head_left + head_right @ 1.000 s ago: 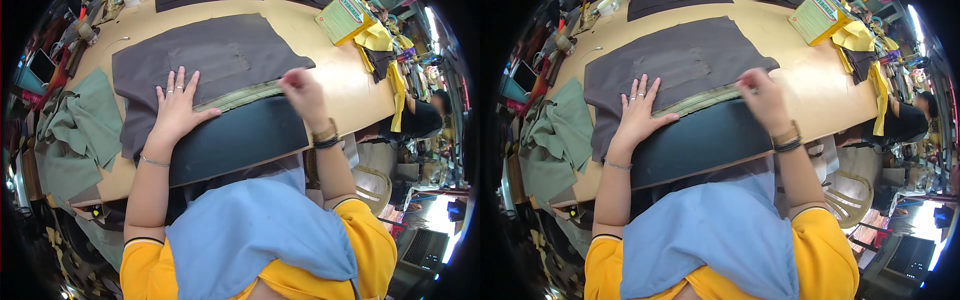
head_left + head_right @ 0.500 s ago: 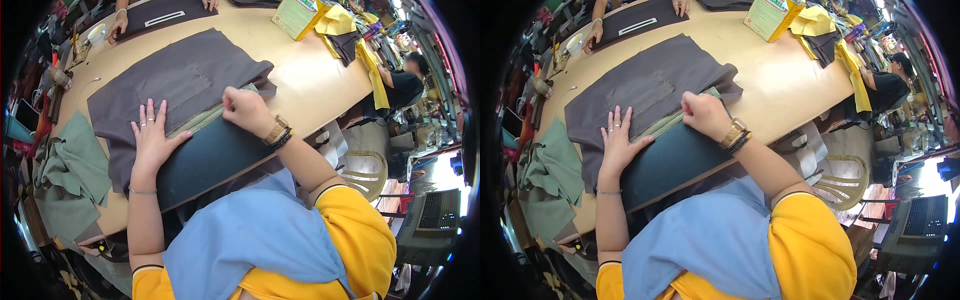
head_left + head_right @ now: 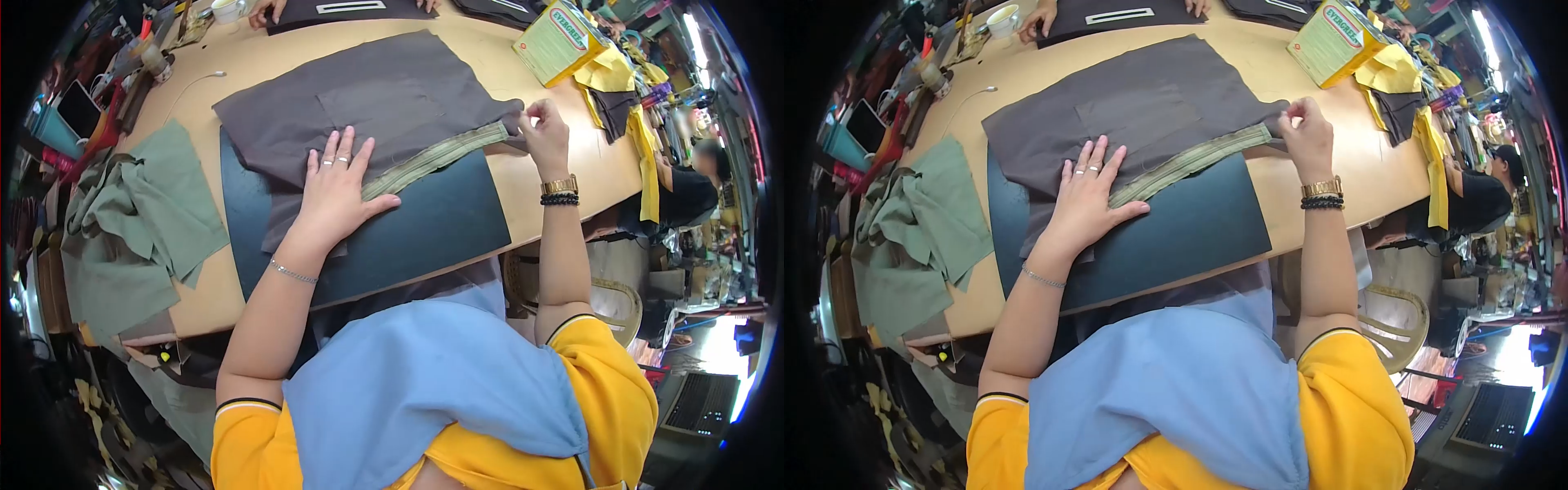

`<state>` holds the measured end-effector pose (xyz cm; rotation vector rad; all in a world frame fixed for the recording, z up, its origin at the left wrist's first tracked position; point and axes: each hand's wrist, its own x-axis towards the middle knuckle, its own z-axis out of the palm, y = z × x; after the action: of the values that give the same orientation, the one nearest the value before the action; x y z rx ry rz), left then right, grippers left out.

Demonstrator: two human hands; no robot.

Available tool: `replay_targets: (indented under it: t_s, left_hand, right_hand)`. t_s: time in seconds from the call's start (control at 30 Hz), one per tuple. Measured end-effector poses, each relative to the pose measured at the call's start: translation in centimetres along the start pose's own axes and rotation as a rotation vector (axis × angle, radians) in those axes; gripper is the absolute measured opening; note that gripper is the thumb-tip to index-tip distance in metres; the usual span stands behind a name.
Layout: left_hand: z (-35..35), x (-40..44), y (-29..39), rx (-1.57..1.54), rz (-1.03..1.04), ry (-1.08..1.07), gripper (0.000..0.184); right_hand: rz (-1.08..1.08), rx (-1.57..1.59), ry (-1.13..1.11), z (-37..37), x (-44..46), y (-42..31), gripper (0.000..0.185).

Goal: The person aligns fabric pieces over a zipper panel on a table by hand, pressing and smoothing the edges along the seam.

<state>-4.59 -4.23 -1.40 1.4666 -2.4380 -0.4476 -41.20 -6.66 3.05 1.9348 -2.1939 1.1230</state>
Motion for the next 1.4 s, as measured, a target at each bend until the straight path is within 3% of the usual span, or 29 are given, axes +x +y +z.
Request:
replay_targets:
  t_s: [0.07,0.13,0.2,0.37,0.5,0.6,0.63,0.7,0.77,0.8,0.87,1.0,1.03,1.07,1.1,1.13,1.17,1.27,1.4]
  left_hand:
    - [-0.1,0.0,0.1,-0.003,0.006,-0.005,0.101]
    - [0.2,-0.1,-0.1,-0.009,0.025,0.019,0.101]
    - [0.1,0.0,-0.2,-0.012,0.040,0.024,0.101]
    - [-0.6,-0.2,-0.1,-0.020,0.015,-0.029,0.098]
    - [-0.4,-0.1,-0.1,-0.011,0.042,-0.008,0.097]
    - [-0.8,-0.2,-0.2,-0.023,0.088,-0.023,0.094]
    - [-1.4,0.0,0.2,-0.005,0.098,-0.045,0.092]
    - [-1.4,0.0,-0.3,0.007,0.115,-0.016,0.089]
    - [0.6,0.2,-1.4,-0.022,0.152,0.055,0.087]
    - [1.0,0.2,-1.8,-0.047,0.180,0.077,0.087]
    - [1.1,0.2,-2.8,-0.036,0.210,0.057,0.088]
    - [-3.0,-0.6,-5.6,0.213,0.178,0.126,0.085]
    - [-5.4,-1.1,-6.4,0.252,0.108,0.184,0.080]
    - [-6.3,-1.8,-8.5,0.180,0.071,0.430,0.072]
    - [-8.6,-3.0,-9.5,0.039,-0.085,0.467,0.066]
    - [-10.0,-4.3,-10.9,0.382,-0.313,0.519,0.061]
    - [-11.0,-5.9,-14.0,0.353,-0.345,0.705,0.060]
    - [-12.1,-11.2,-21.8,0.290,-0.848,0.787,0.073]
    - [-10.9,-13.9,-27.5,0.610,-1.157,1.219,0.075]
  right_hand:
    - [-0.042,0.215,-0.056,1.8,-0.8,-3.4,0.017]
    - [-0.207,0.266,-0.259,3.9,-2.9,-7.7,0.019]
    - [-0.232,0.309,-0.429,5.4,-4.9,-11.3,0.021]
    - [-0.225,0.355,-0.512,7.5,-6.2,-12.7,0.022]
    - [-0.204,0.286,-0.244,5.4,-3.2,-8.1,0.015]
    - [0.067,-0.044,0.068,1.0,-0.2,0.2,0.018]
    - [0.005,0.089,0.134,0.9,0.9,8.2,0.022]
    - [0.106,0.168,0.089,-2.5,-0.9,5.3,0.028]
    - [-0.001,0.116,-0.114,-2.5,-2.9,2.0,0.037]
    - [-0.229,0.004,-0.182,-1.1,-4.0,1.9,0.044]
    - [-0.461,-0.235,-0.478,0.0,-6.8,-2.9,0.065]
    - [-0.447,-0.205,-0.696,1.8,-9.9,-8.4,0.083]
    - [-0.434,-0.188,-0.694,2.1,-10.5,-8.9,0.084]
    - [-0.439,-0.190,-0.669,2.5,-11.0,-9.4,0.084]
    - [-0.439,-0.194,-0.643,2.9,-11.7,-9.8,0.084]
    - [-0.438,-0.200,-0.615,3.2,-12.1,-10.2,0.085]
    - [-0.443,-0.193,-0.599,3.3,-12.4,-10.5,0.083]
    - [-0.420,-0.148,-0.601,3.3,-12.3,-10.6,0.082]
    - [-0.413,-0.143,-0.602,3.3,-12.2,-10.7,0.079]
